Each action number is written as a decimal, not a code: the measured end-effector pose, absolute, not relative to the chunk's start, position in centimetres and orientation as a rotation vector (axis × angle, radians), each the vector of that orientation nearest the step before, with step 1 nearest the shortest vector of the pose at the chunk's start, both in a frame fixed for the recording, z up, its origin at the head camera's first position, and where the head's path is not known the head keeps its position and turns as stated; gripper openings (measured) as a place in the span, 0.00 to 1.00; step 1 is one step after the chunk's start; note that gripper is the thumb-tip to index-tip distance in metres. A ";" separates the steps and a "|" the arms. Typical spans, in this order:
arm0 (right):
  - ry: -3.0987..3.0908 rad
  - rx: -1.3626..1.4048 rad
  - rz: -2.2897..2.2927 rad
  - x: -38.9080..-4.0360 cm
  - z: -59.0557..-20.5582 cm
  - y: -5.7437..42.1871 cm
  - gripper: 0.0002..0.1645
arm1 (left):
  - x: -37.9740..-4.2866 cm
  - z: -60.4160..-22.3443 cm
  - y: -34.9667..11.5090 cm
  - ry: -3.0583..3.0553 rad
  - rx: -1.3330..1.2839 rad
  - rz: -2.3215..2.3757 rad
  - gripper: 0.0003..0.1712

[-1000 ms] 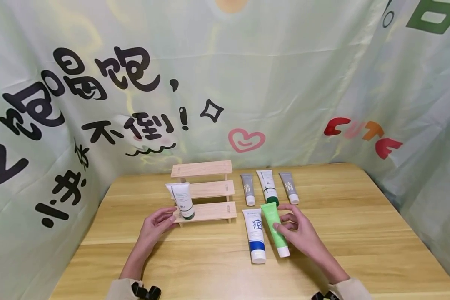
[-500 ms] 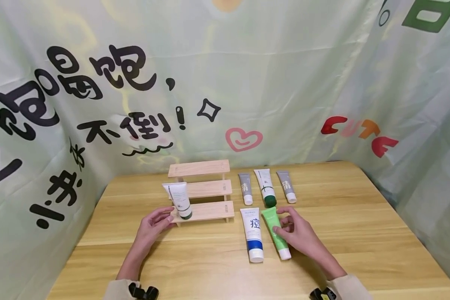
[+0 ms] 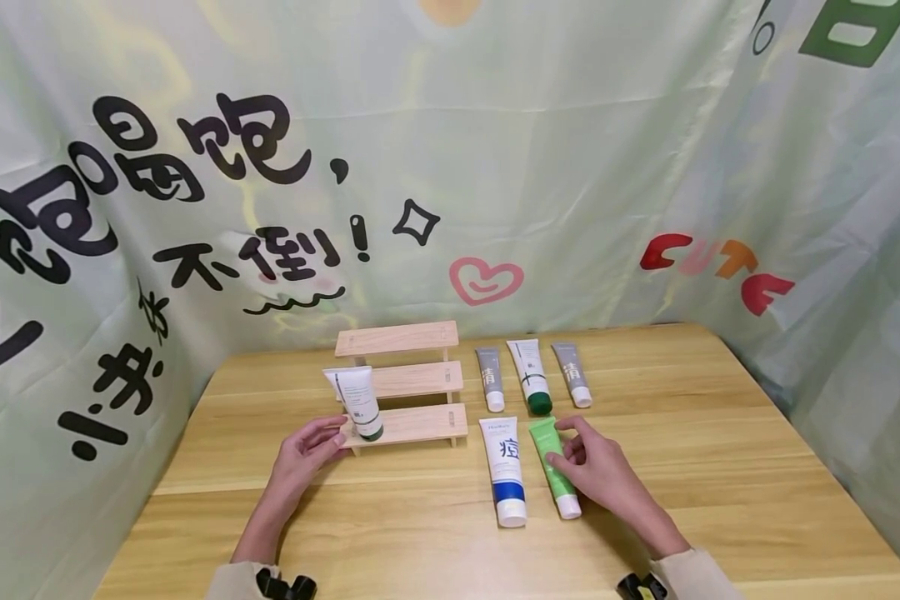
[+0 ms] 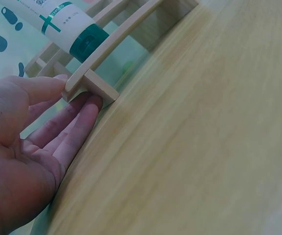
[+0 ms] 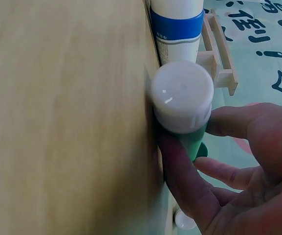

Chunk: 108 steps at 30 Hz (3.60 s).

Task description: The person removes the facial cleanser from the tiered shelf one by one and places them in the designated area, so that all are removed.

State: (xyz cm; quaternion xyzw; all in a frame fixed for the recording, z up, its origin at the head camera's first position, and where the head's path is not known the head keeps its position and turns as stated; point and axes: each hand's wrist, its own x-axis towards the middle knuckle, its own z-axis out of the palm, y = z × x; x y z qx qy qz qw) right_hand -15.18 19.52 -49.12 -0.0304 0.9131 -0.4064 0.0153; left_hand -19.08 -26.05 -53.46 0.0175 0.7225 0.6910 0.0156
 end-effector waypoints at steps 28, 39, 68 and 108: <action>2.694 0.040 -1.364 -14.9 -49.2 19.6 0.23 | -19.2 -53.6 -26.2 2.256 0.110 2.143 0.24; 2.651 0.047 -1.373 -14.9 -48.8 20.1 0.26 | -19.2 -53.6 -26.0 2.270 0.104 2.144 0.24; 2.533 -0.343 -1.817 -15.5 -45.5 16.6 0.18 | -19.1 -53.7 -25.9 2.259 0.105 2.158 0.24; 2.250 -0.628 -2.119 -18.2 -43.5 4.2 0.24 | -19.0 -53.6 -26.0 2.244 0.071 2.148 0.23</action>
